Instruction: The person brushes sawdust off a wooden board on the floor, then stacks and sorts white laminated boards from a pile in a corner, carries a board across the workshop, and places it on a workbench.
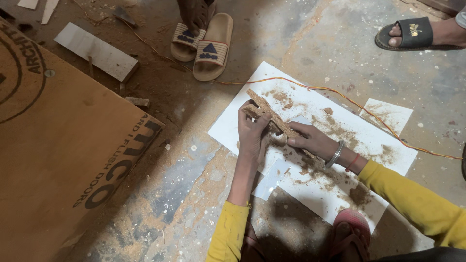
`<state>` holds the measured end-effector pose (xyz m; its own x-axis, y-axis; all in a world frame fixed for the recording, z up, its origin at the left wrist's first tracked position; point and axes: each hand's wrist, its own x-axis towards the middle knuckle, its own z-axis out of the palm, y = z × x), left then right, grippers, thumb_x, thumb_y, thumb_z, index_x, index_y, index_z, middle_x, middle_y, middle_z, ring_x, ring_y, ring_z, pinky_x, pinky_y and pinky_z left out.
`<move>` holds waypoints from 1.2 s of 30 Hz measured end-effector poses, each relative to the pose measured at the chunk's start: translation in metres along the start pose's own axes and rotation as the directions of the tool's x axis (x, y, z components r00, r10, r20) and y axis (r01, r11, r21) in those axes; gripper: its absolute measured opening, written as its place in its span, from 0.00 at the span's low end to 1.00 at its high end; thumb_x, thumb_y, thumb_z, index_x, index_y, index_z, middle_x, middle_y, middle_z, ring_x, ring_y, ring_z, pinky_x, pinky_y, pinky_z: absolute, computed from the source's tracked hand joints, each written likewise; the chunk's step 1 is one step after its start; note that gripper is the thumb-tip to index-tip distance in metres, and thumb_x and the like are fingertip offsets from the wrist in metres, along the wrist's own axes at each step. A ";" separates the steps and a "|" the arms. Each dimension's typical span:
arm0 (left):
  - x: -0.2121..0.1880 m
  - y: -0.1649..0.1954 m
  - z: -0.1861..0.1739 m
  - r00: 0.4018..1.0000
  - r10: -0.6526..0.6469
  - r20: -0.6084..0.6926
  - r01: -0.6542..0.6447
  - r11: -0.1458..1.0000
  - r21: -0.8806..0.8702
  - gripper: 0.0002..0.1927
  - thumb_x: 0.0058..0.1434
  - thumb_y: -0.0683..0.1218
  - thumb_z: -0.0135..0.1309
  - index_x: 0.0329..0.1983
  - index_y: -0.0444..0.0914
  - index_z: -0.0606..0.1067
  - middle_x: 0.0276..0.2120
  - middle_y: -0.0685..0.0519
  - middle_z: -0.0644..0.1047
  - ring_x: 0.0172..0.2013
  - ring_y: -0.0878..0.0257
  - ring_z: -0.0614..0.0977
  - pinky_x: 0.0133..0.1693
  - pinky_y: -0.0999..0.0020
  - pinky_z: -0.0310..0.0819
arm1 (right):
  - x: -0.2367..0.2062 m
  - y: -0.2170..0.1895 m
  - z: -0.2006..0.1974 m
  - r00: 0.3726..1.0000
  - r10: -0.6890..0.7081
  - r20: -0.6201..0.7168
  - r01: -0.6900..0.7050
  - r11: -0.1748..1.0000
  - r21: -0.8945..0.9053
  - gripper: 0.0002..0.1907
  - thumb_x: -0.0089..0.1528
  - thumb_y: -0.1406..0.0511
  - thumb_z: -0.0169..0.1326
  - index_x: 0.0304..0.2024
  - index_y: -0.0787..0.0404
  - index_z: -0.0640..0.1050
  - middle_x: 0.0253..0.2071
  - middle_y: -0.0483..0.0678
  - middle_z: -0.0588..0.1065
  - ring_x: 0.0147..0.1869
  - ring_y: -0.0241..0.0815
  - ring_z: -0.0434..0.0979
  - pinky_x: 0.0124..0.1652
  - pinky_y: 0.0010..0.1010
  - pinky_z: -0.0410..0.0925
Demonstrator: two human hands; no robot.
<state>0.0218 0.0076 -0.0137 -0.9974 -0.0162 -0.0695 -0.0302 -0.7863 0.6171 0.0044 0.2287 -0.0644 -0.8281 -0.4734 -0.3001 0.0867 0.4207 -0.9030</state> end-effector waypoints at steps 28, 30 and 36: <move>0.006 -0.001 -0.035 0.990 -0.050 0.134 0.085 0.958 -0.275 0.39 0.50 0.48 0.75 0.61 0.40 0.67 0.52 0.52 0.76 0.54 0.60 0.80 0.54 0.60 0.82 | -0.014 -0.050 0.033 0.976 -0.204 -0.082 0.174 0.944 -0.279 0.41 0.55 0.51 0.67 0.63 0.66 0.70 0.59 0.57 0.75 0.64 0.49 0.75 0.62 0.38 0.65; 0.006 -0.004 -0.037 0.990 -0.043 0.132 0.080 0.956 -0.284 0.37 0.50 0.47 0.74 0.60 0.39 0.68 0.51 0.52 0.76 0.52 0.60 0.81 0.53 0.60 0.83 | -0.013 -0.050 0.033 0.979 -0.188 -0.075 0.162 0.950 -0.267 0.40 0.54 0.51 0.66 0.62 0.65 0.70 0.58 0.56 0.76 0.63 0.47 0.75 0.61 0.38 0.66; 0.006 -0.008 -0.043 0.980 -0.030 0.197 0.097 0.935 -0.342 0.32 0.53 0.44 0.73 0.58 0.39 0.69 0.47 0.53 0.77 0.49 0.61 0.81 0.50 0.62 0.83 | -0.012 -0.054 0.034 0.992 -0.117 -0.043 0.105 0.973 -0.207 0.38 0.54 0.51 0.66 0.61 0.62 0.72 0.54 0.53 0.79 0.59 0.43 0.78 0.59 0.36 0.68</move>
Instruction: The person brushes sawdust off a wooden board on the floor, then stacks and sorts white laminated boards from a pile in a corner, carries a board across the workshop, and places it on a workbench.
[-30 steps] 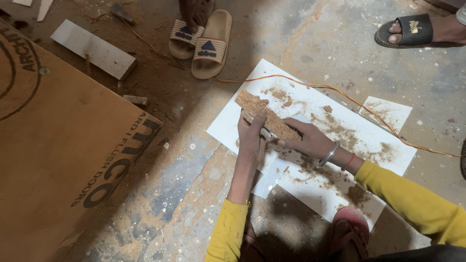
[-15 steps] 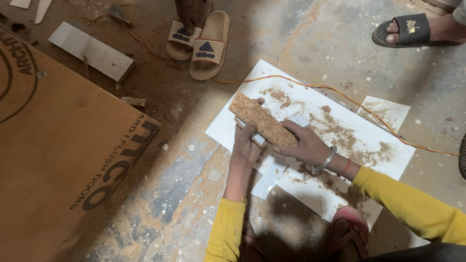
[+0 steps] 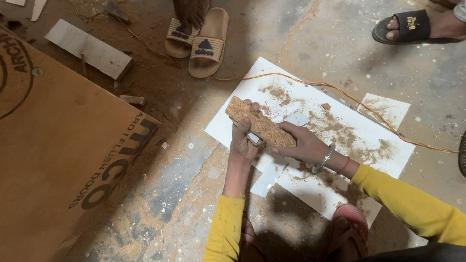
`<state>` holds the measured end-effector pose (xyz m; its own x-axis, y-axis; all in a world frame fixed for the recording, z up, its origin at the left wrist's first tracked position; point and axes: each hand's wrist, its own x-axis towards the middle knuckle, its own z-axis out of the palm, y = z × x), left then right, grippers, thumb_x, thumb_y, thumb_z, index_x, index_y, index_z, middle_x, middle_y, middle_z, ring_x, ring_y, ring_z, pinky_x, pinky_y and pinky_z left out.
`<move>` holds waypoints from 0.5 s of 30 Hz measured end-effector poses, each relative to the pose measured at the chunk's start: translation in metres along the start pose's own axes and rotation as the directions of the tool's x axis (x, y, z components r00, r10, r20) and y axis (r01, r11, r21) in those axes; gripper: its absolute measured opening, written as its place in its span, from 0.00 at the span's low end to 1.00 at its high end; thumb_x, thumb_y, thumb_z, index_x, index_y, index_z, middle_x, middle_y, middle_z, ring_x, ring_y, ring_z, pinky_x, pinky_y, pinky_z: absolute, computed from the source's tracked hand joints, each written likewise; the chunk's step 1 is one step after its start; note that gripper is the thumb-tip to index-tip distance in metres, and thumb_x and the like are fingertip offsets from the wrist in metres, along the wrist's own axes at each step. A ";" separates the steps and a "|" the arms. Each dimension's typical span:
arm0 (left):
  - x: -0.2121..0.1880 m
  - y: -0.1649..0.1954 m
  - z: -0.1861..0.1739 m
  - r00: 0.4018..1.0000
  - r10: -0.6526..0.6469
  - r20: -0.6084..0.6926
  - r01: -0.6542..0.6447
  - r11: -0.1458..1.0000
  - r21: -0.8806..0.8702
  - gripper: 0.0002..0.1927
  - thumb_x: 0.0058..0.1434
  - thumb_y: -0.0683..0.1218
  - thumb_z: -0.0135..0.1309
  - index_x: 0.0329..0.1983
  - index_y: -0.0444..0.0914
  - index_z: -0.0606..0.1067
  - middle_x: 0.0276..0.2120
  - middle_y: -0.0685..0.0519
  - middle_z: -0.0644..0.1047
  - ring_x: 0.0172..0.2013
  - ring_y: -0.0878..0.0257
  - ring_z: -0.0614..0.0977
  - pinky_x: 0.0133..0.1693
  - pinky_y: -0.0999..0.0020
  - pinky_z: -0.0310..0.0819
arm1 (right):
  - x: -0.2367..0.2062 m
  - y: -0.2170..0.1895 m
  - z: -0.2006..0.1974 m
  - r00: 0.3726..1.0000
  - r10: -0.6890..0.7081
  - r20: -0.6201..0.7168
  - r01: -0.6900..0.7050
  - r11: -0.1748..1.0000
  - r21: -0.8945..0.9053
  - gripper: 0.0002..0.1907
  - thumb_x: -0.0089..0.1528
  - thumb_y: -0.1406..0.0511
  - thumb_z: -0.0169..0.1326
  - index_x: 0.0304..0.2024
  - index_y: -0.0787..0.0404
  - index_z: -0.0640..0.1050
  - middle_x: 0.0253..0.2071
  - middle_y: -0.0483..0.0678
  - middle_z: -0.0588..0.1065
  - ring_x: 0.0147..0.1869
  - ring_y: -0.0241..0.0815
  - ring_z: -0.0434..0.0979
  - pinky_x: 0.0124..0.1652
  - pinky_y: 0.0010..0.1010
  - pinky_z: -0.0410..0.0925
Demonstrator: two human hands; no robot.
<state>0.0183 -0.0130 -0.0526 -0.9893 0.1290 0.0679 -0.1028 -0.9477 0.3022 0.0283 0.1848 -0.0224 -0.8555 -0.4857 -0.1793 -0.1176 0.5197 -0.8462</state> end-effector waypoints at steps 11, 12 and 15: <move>0.001 0.010 0.002 0.996 -0.062 -0.062 0.062 0.998 -0.009 0.30 0.48 0.44 0.69 0.54 0.39 0.70 0.41 0.54 0.78 0.43 0.65 0.83 0.46 0.68 0.85 | -0.001 -0.018 -0.001 0.983 -0.141 -0.118 0.123 0.981 -0.147 0.37 0.54 0.51 0.67 0.58 0.62 0.72 0.45 0.54 0.82 0.47 0.45 0.85 0.51 0.35 0.74; 0.002 0.010 0.002 0.998 -0.052 -0.044 0.053 0.999 0.010 0.31 0.53 0.44 0.68 0.58 0.36 0.70 0.40 0.54 0.77 0.40 0.68 0.80 0.43 0.72 0.83 | -0.001 -0.020 -0.002 0.980 -0.117 -0.162 0.083 0.977 -0.198 0.37 0.53 0.50 0.67 0.58 0.62 0.72 0.44 0.55 0.81 0.45 0.47 0.85 0.47 0.37 0.75; 0.004 0.010 0.003 1.000 0.015 -0.026 -0.011 0.991 0.136 0.29 0.63 0.43 0.67 0.63 0.30 0.70 0.36 0.54 0.74 0.31 0.71 0.75 0.34 0.77 0.77 | 0.000 -0.026 -0.003 0.952 -0.104 -0.288 -0.007 0.933 -0.360 0.38 0.52 0.48 0.67 0.57 0.62 0.72 0.41 0.58 0.80 0.40 0.52 0.84 0.40 0.40 0.76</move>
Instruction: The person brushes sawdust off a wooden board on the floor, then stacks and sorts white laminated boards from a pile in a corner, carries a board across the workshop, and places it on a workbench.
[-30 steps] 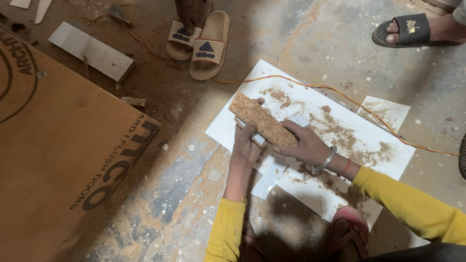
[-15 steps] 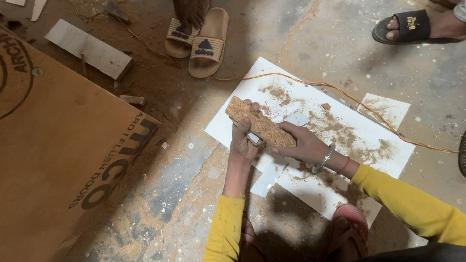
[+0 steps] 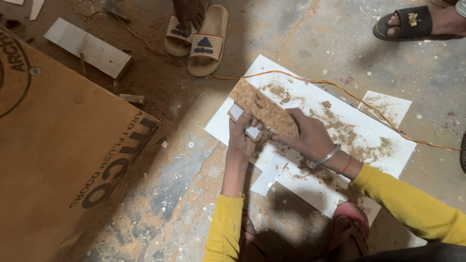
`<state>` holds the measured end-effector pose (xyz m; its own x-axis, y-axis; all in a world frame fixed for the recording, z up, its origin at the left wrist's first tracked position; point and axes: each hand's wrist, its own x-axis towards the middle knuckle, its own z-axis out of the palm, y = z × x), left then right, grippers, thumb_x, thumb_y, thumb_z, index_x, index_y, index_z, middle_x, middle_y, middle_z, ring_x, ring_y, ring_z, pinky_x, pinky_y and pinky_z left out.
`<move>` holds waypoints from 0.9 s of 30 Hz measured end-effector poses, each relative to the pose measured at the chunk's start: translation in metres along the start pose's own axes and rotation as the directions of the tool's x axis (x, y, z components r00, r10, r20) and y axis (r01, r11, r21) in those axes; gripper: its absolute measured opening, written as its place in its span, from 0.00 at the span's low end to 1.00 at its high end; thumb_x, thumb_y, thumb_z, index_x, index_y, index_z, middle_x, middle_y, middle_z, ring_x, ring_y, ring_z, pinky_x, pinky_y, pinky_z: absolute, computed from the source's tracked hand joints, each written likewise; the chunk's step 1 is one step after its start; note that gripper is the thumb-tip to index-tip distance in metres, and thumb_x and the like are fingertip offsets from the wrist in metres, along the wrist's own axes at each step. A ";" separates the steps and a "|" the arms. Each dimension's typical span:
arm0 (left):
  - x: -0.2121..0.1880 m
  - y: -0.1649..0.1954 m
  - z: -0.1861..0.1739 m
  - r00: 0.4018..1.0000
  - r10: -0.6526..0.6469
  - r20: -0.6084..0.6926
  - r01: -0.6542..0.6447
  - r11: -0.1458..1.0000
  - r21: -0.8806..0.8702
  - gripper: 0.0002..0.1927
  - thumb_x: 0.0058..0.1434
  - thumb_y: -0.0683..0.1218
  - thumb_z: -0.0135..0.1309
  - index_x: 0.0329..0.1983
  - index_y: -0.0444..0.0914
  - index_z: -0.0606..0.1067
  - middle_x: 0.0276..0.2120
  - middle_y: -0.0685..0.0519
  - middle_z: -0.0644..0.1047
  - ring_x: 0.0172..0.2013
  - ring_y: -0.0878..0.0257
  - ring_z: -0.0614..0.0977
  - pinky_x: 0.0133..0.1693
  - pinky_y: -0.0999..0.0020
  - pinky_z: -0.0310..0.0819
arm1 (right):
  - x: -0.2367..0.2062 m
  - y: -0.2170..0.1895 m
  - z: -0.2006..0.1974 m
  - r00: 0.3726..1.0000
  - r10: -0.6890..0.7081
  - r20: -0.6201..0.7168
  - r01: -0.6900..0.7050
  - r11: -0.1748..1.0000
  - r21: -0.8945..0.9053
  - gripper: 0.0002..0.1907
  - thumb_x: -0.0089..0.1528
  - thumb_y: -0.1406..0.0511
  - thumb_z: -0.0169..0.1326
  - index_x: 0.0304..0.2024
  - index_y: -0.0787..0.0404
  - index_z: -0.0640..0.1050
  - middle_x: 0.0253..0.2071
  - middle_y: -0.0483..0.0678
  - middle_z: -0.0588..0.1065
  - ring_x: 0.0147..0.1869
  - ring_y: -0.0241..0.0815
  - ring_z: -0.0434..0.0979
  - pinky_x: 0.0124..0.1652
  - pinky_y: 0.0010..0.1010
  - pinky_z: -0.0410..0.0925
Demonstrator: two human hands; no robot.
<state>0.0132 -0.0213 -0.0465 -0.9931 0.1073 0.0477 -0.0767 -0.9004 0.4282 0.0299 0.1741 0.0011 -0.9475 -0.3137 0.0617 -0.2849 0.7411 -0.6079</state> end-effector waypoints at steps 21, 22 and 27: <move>-0.001 0.001 0.037 0.871 0.401 -0.283 -0.135 0.751 0.647 0.16 0.63 0.42 0.59 0.49 0.36 0.65 0.42 0.50 0.73 0.45 0.66 0.73 0.49 0.68 0.71 | -0.009 -0.020 -0.013 0.945 -0.294 -0.141 0.164 0.802 -0.574 0.17 0.63 0.62 0.55 0.54 0.56 0.74 0.37 0.47 0.70 0.38 0.45 0.75 0.35 0.38 0.70; 0.000 0.001 0.035 0.877 0.382 -0.291 -0.136 0.779 0.612 0.17 0.63 0.41 0.60 0.48 0.36 0.65 0.42 0.50 0.73 0.45 0.66 0.73 0.50 0.68 0.71 | -0.009 -0.020 -0.013 0.946 -0.290 -0.144 0.162 0.808 -0.566 0.17 0.63 0.62 0.55 0.54 0.56 0.74 0.37 0.47 0.70 0.38 0.45 0.75 0.35 0.37 0.70; 0.001 -0.001 0.026 0.896 0.329 -0.300 -0.132 0.840 0.526 0.17 0.63 0.40 0.60 0.48 0.37 0.65 0.41 0.50 0.73 0.44 0.65 0.73 0.50 0.68 0.70 | -0.010 -0.020 -0.009 0.955 -0.256 -0.148 0.154 0.858 -0.491 0.16 0.64 0.58 0.56 0.51 0.57 0.73 0.36 0.48 0.71 0.37 0.46 0.76 0.32 0.38 0.69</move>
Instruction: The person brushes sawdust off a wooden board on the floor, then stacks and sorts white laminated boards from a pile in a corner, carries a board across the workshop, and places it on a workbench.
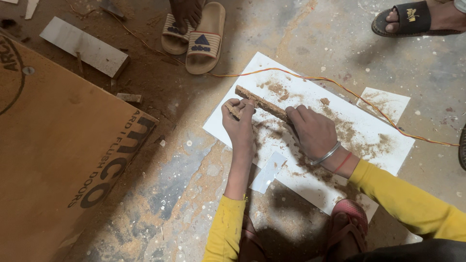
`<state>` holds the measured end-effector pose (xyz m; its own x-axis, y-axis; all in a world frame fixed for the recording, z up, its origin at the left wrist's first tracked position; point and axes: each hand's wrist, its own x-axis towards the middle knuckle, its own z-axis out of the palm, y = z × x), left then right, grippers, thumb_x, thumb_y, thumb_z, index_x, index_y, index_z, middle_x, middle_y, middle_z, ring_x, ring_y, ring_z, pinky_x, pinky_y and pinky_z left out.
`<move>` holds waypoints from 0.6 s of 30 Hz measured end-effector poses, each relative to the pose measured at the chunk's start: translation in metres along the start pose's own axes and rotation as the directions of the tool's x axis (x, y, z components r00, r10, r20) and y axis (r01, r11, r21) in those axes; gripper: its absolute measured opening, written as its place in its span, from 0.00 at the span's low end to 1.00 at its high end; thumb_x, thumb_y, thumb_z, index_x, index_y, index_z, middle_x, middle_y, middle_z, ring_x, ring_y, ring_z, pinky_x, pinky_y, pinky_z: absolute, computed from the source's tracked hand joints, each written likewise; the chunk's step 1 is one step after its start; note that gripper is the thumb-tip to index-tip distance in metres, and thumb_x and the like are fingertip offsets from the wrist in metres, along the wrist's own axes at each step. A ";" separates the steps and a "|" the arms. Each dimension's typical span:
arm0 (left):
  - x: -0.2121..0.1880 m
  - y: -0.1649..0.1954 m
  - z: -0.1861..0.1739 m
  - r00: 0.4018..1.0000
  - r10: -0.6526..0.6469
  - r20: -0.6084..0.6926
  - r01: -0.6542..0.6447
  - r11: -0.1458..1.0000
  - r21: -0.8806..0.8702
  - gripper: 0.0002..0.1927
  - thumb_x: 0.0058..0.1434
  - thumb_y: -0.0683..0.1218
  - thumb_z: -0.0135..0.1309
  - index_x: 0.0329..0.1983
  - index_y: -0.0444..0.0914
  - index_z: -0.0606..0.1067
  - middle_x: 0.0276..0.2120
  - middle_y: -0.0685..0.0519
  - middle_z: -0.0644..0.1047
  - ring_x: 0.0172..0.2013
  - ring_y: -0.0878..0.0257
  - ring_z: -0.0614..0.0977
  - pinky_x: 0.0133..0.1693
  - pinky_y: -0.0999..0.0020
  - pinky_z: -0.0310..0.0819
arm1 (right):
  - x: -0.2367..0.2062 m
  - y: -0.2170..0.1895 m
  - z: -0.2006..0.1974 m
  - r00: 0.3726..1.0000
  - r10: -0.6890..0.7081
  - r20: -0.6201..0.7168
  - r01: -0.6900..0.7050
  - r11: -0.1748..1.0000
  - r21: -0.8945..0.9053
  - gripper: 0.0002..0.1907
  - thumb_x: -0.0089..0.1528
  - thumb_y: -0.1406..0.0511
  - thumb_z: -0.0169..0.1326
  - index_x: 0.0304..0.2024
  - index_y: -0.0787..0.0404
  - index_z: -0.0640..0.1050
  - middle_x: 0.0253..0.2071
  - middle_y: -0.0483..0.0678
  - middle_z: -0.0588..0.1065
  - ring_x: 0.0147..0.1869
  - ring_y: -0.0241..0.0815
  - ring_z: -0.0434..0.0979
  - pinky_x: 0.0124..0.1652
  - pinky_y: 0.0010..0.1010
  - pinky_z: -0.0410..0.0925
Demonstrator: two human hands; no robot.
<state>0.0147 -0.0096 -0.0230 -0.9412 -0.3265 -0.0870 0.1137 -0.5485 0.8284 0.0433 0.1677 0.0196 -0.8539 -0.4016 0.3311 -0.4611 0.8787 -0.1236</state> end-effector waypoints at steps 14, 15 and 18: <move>0.003 0.004 -0.009 0.995 -0.098 0.008 0.098 0.995 -0.002 0.18 0.61 0.43 0.60 0.50 0.36 0.67 0.41 0.47 0.76 0.42 0.62 0.78 0.47 0.64 0.74 | -0.002 0.005 0.014 0.956 0.208 0.205 -0.258 0.931 0.259 0.29 0.61 0.53 0.60 0.58 0.60 0.70 0.42 0.58 0.78 0.39 0.60 0.80 0.38 0.49 0.73; 0.002 0.005 -0.009 0.996 -0.081 0.020 0.080 0.996 0.043 0.17 0.61 0.44 0.59 0.50 0.36 0.67 0.42 0.48 0.76 0.41 0.63 0.78 0.46 0.64 0.74 | -0.002 0.005 0.014 0.953 0.218 0.211 -0.271 0.924 0.270 0.29 0.61 0.53 0.60 0.58 0.60 0.70 0.42 0.59 0.78 0.40 0.61 0.80 0.39 0.49 0.73; -0.002 0.008 -0.009 0.998 -0.020 0.065 0.006 0.976 0.218 0.16 0.63 0.46 0.58 0.49 0.36 0.68 0.43 0.48 0.75 0.42 0.63 0.78 0.44 0.65 0.76 | -0.001 0.003 0.013 0.944 0.239 0.227 -0.300 0.909 0.291 0.30 0.61 0.53 0.60 0.59 0.60 0.69 0.42 0.60 0.78 0.41 0.63 0.80 0.40 0.50 0.72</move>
<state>0.0198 -0.0199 -0.0213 -0.9619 -0.2647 -0.0679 0.0362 -0.3697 0.9285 0.0391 0.1675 0.0065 -0.9711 -0.2277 0.0712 -0.2332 0.8437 -0.4835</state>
